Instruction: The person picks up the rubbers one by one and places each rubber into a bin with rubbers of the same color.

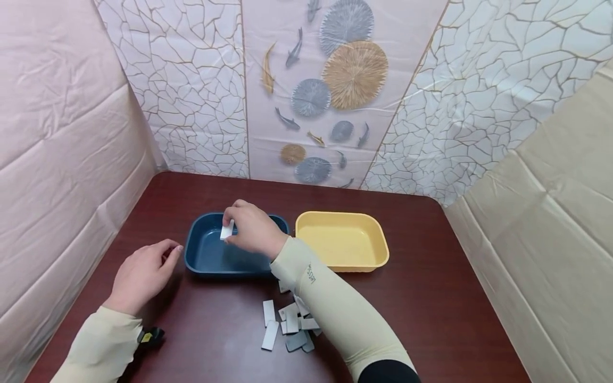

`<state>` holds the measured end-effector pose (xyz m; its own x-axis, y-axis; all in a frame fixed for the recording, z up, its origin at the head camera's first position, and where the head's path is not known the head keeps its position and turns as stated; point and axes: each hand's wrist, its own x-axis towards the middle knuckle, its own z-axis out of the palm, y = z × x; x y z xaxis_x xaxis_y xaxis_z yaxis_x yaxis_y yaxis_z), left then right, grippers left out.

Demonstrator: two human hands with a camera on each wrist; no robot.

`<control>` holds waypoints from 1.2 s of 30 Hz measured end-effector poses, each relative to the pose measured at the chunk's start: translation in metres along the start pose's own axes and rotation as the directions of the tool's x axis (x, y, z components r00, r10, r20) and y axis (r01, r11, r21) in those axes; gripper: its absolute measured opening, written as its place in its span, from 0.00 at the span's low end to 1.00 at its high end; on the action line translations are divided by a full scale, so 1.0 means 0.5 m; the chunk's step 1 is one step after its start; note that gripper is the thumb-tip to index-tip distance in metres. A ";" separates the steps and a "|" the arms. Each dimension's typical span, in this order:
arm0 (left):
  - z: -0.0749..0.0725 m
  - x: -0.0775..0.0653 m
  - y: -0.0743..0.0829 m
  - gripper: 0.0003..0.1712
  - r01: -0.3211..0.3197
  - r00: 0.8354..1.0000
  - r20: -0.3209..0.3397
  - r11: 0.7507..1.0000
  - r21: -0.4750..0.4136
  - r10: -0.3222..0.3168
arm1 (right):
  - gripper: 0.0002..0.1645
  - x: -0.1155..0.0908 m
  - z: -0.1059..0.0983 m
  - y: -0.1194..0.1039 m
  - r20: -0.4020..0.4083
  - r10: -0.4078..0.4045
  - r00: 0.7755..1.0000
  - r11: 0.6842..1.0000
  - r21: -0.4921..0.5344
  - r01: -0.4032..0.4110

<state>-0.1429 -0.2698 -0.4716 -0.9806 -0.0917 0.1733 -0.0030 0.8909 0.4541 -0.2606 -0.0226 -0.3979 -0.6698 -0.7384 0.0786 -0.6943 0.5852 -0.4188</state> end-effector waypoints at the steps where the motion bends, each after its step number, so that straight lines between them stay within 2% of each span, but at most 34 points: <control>1: 0.002 0.001 0.002 0.19 -0.001 1.000 0.003 1.000 -0.003 0.001 | 0.16 0.005 0.006 0.002 0.003 0.004 1.000 1.000 0.006 -0.004; 12: 0.006 0.010 0.004 0.17 -0.022 1.000 0.004 1.000 -0.011 0.022 | 0.14 0.061 0.081 -0.015 0.008 0.099 0.995 0.994 0.046 -0.099; 21: 0.009 0.012 0.001 0.15 -0.038 0.999 -0.007 0.999 -0.008 0.038 | 0.13 0.097 0.125 -0.033 0.024 0.186 0.982 0.981 0.042 -0.187; 25: 0.010 0.016 0.005 0.15 -0.031 0.999 0.013 1.000 0.000 0.031 | 0.12 0.106 0.151 -0.022 0.048 0.232 0.972 0.969 0.078 -0.235; 29: 0.012 0.021 0.007 0.14 -0.034 0.999 0.014 0.999 0.006 0.034 | 0.15 0.135 0.213 0.025 0.042 0.260 0.965 0.958 0.113 -0.263; 32: 0.013 0.023 0.006 0.14 -0.045 0.999 0.004 0.999 0.003 0.045 | 0.17 0.156 0.261 0.062 0.003 0.261 0.965 0.955 0.142 -0.259; 36: 0.013 0.024 0.002 0.13 -0.060 0.998 -0.012 0.998 -0.002 0.060 | 0.16 0.153 0.253 0.044 -0.018 0.278 0.960 0.951 0.145 -0.273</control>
<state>-0.1559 -0.2673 -0.4751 -0.9765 -0.0437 0.2109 0.0559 0.8941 0.4443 -0.2941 -0.1086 -0.5154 -0.8408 -0.5407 -0.0250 -0.4399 0.7095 -0.5506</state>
